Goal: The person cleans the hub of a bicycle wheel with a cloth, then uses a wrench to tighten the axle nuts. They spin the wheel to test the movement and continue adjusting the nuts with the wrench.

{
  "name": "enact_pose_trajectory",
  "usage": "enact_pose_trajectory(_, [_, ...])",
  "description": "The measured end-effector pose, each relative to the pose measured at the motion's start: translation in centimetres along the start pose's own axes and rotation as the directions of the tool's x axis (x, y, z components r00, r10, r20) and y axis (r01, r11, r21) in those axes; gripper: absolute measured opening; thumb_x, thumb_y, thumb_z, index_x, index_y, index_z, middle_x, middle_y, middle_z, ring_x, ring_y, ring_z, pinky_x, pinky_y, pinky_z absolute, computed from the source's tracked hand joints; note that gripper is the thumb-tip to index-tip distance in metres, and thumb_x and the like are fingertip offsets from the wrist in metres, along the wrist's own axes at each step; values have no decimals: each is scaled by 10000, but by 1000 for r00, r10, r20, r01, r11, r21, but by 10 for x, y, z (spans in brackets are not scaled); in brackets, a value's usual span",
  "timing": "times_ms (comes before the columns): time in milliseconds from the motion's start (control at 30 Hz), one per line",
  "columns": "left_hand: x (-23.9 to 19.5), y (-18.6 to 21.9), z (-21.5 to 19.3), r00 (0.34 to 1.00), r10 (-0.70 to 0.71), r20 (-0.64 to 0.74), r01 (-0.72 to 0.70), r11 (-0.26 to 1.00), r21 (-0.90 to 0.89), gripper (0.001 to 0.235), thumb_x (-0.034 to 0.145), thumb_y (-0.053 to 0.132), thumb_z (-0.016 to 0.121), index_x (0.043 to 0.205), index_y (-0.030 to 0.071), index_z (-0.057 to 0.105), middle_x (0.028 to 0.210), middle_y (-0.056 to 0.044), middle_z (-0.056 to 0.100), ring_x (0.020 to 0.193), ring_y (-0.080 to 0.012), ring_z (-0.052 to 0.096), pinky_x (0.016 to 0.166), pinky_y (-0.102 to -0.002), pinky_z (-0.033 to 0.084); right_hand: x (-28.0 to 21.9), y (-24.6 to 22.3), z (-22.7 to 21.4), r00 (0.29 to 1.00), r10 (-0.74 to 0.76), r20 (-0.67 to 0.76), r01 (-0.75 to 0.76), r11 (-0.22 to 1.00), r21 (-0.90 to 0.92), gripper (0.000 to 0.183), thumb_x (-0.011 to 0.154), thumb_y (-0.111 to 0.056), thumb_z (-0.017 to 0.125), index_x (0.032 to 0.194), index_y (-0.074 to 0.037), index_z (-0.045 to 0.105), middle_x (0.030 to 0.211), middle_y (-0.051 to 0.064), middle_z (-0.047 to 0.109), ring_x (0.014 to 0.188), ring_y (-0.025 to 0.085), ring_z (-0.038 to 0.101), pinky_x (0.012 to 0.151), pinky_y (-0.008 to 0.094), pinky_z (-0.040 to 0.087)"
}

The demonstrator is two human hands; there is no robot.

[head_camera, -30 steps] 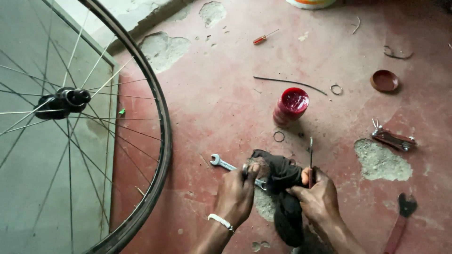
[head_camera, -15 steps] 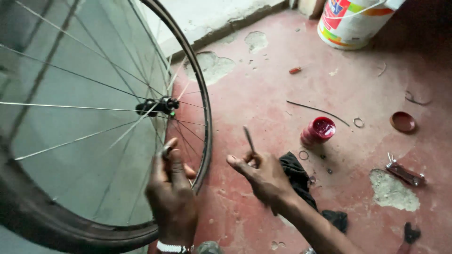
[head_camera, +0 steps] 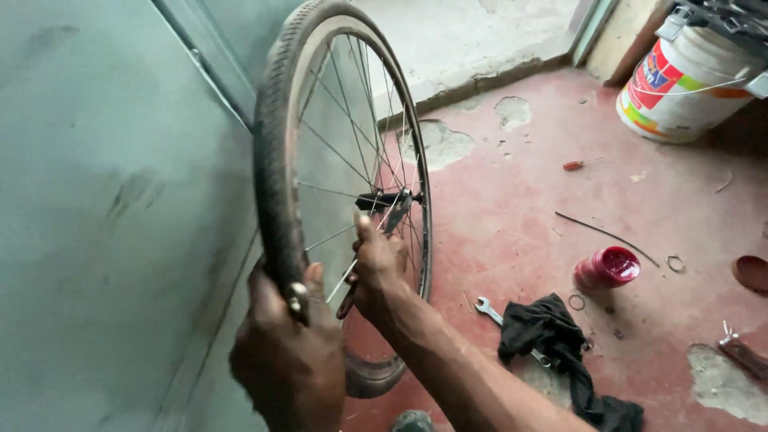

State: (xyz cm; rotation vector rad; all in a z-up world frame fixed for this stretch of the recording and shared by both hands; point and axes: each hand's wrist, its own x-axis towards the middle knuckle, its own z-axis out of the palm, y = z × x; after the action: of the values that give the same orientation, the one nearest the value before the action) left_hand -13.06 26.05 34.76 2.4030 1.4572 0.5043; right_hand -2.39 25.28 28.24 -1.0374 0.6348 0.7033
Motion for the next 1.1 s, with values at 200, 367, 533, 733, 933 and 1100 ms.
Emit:
enact_pose_trajectory(200, [-22,34,-29,885,319,340,54,654,-754,301,705,216,746,1002,208,703,618,62,649,510,-62,487,515,-226,454,42,-8,-70,918,-303,-256,297,953,-62,181,736,-166,591,709,-38,716,518,32,547,429,132,463,376,268,318])
enact_pose_trajectory(367, [-22,54,-45,569,247,784,153,905,-396,531,809,539,458,1212,194,468,1173,-65,556,1168,-161,469,944,-334,393,-18,-34,-160,981,-166,96,163,986,43,223,851,-140,536,1039,-22,564,461,-21,270,344,117,273,314,228,248])
enact_pose_trajectory(533, [-41,95,-8,585,255,770,299,814,-497,449,937,391,346,1276,129,482,1181,-138,554,1009,-261,488,902,-393,386,-48,-52,-218,977,-211,-29,204,965,-163,227,902,-97,434,1080,-34,559,470,-57,221,332,58,227,293,187,244])
enact_pose_trajectory(733, [-95,88,107,539,276,796,195,878,-437,658,941,498,173,1265,35,511,1276,-206,544,1269,-364,431,1120,-457,249,-48,-59,-301,973,-199,-116,195,980,-43,156,835,-79,532,936,14,608,441,-83,131,292,58,163,260,214,207])
enact_pose_trajectory(933, [-133,96,96,525,302,795,80,913,-400,466,936,368,342,1219,80,573,949,-78,654,1121,-274,573,1004,-414,395,53,-50,-410,953,-183,241,161,981,109,563,716,-391,577,1122,-2,555,490,-42,203,341,98,223,326,287,253])
enact_pose_trajectory(1100, [-142,77,136,597,303,743,74,901,-427,292,875,306,562,1085,133,668,603,-9,689,850,-160,695,858,-328,484,-16,-38,-359,988,-151,-17,151,988,10,272,834,-164,542,1065,-32,601,502,-56,136,323,123,170,268,287,252])
